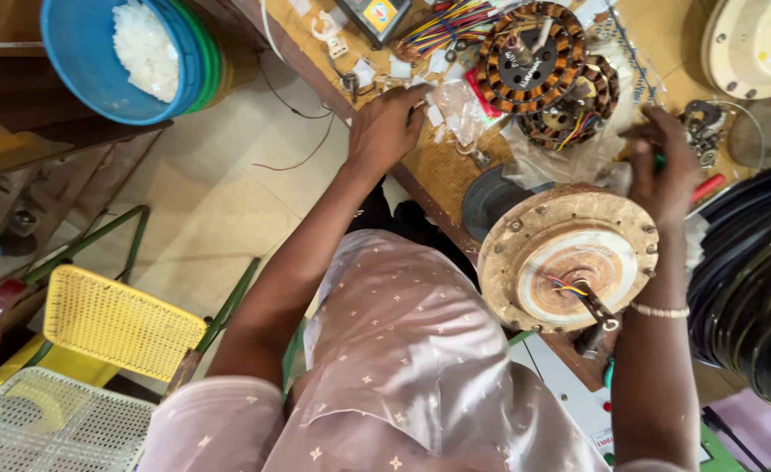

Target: The person works on a circular electrical component, likely a fan motor, using a screwdriver to adjust internal parts and wires. They repeatedly pick up and place small metal rings and other components on the workbench while manipulating the central shaft and wiring.

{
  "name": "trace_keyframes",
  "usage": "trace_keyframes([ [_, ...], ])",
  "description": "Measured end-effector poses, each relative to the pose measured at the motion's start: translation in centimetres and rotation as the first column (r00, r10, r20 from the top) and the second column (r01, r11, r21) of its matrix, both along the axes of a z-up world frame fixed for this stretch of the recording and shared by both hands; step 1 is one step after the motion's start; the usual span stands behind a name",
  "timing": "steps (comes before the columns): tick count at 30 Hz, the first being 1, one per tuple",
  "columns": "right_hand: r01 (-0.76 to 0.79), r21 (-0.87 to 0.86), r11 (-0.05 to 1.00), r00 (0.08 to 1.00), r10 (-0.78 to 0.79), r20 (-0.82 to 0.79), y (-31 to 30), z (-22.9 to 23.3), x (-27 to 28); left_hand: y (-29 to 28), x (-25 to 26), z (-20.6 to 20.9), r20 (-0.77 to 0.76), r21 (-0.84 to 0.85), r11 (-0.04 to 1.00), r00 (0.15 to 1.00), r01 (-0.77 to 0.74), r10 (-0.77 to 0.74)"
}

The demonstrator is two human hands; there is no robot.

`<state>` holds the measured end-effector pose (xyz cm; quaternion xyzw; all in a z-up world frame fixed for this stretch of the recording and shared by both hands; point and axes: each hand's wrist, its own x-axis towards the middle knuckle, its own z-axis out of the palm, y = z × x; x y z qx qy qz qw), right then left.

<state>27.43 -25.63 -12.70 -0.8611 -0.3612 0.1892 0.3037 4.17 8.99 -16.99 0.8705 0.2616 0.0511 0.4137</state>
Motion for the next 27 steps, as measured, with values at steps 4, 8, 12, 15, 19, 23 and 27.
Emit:
trace_keyframes([
  [4,0.086,0.097,0.992,0.984,-0.100,0.149,-5.2,-0.6,-1.4,0.8,0.7,-1.3,-0.138,-0.025,0.999,0.990,-0.043,0.039],
  [8,0.242,0.268,0.932,0.965,-0.261,0.034,-8.8,0.0,-4.8,0.3,-0.2,-2.7,-0.026,0.028,0.986,0.986,-0.163,0.164],
  [12,0.335,0.329,0.883,0.908,-0.396,0.138,-10.6,0.5,-8.3,1.0,-1.8,-3.8,0.060,0.180,0.893,0.911,-0.411,0.407],
  [15,0.484,0.365,0.796,0.840,-0.539,0.060,-11.3,1.1,-10.3,2.7,-1.3,-4.2,0.111,0.290,0.836,0.884,-0.465,0.454],
  [19,0.734,0.376,0.566,0.654,-0.738,-0.167,-11.6,2.2,-13.0,3.7,0.6,-4.9,-0.049,0.380,0.830,0.887,-0.408,0.458],
  [23,0.821,0.444,0.358,0.523,-0.783,-0.336,-13.0,2.5,-14.0,3.5,2.0,-5.5,-0.125,0.376,0.842,0.879,-0.387,0.460],
  [27,0.842,0.430,0.326,0.479,-0.818,-0.318,-14.1,2.0,-14.7,3.1,1.9,-5.7,0.081,0.471,0.788,0.908,-0.398,0.410],
])
